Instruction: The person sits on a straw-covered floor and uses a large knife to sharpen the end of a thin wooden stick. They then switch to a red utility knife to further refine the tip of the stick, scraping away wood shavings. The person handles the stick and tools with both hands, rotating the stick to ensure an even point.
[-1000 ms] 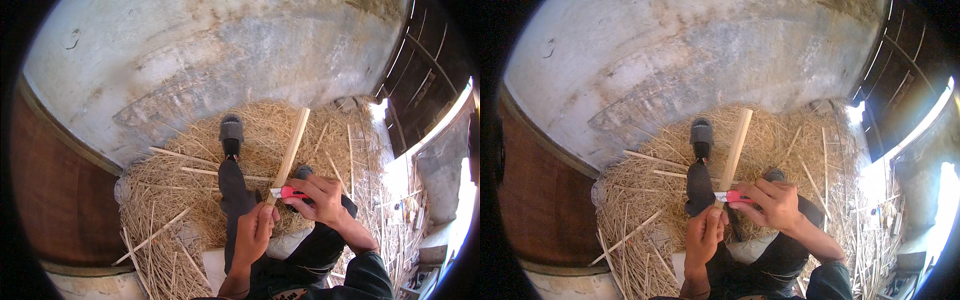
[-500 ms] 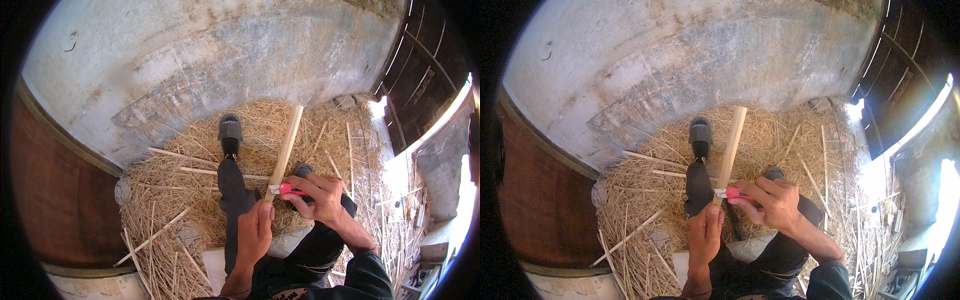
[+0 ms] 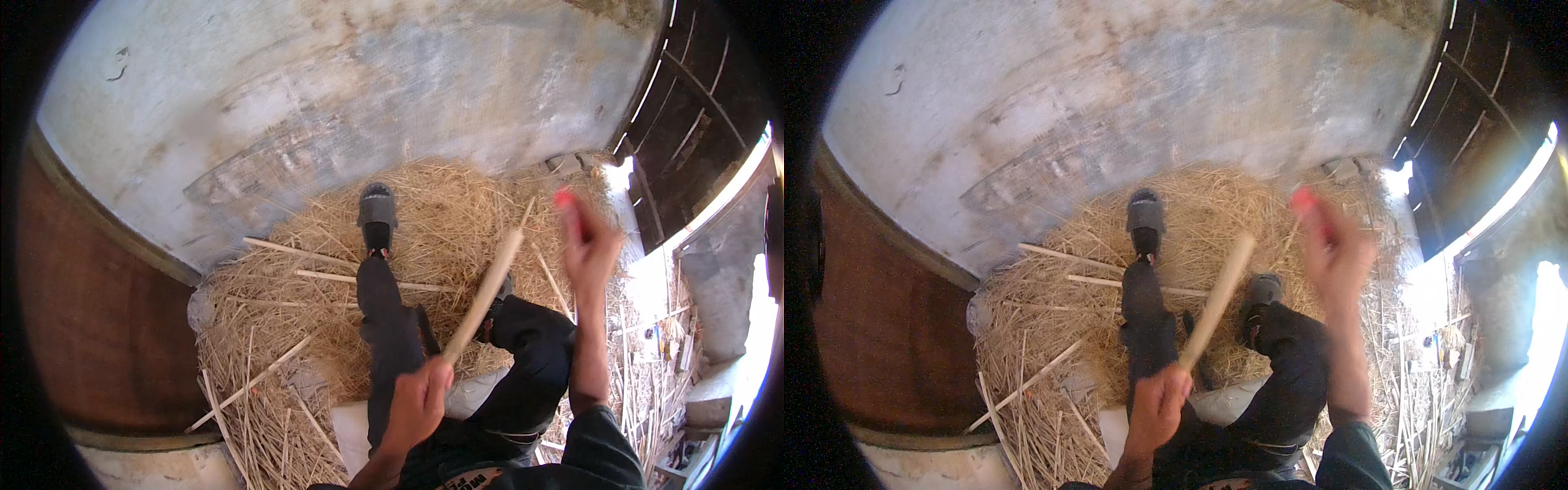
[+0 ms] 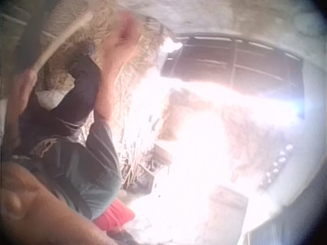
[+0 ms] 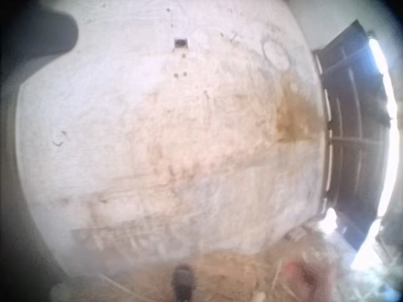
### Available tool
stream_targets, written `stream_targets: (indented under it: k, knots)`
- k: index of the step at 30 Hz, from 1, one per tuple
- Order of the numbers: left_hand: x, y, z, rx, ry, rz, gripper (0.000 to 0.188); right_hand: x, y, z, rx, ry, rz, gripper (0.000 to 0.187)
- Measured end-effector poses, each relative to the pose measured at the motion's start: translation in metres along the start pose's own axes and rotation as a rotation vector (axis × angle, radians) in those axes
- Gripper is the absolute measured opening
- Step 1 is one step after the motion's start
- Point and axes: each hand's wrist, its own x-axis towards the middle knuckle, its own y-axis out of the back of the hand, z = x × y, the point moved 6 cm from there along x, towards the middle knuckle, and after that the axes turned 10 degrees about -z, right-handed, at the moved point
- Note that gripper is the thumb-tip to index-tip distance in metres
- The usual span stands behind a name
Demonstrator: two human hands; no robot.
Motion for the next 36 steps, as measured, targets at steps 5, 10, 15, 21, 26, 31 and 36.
stream_targets:
  k: [5, 10, 15, 21, 26, 31, 36]
  knots:
    - [-0.004, 0.006, -0.019, -0.287, 0.038, 0.008, 0.039, 0.006, 0.002, 0.014, 0.266, -0.054, -0.086, 0.022]
    - [0.019, 0.018, 0.001, -0.453, 0.033, -0.062, 0.04, -0.035, -0.035, -0.025, 0.609, -0.121, -0.454, 0.024]
    - [0.028, 0.005, 0.005, -0.471, 0.033, -0.137, 0.04, -0.041, -0.06, -0.035, 0.84, -0.24, -0.684, 0.034]
    - [0.031, -0.001, 0.008, -0.238, 0.005, -0.102, 0.039, -0.039, -0.065, -0.027, 0.952, -0.365, -0.611, 0.029]
    - [0.026, 0.004, 0.0, -0.349, -0.004, -0.058, 0.04, -0.033, -0.053, -0.032, 0.851, -0.148, -0.433, 0.029]
    - [0.03, 0.015, 0.015, -0.26, -0.033, 0.043, 0.04, -0.047, -0.041, -0.046, 0.294, 0.356, -0.469, 0.034]
    - [0.027, 0.016, 0.022, -0.156, -0.037, 0.09, 0.038, -0.059, -0.041, -0.058, 0.102, 0.495, -0.417, 0.038]
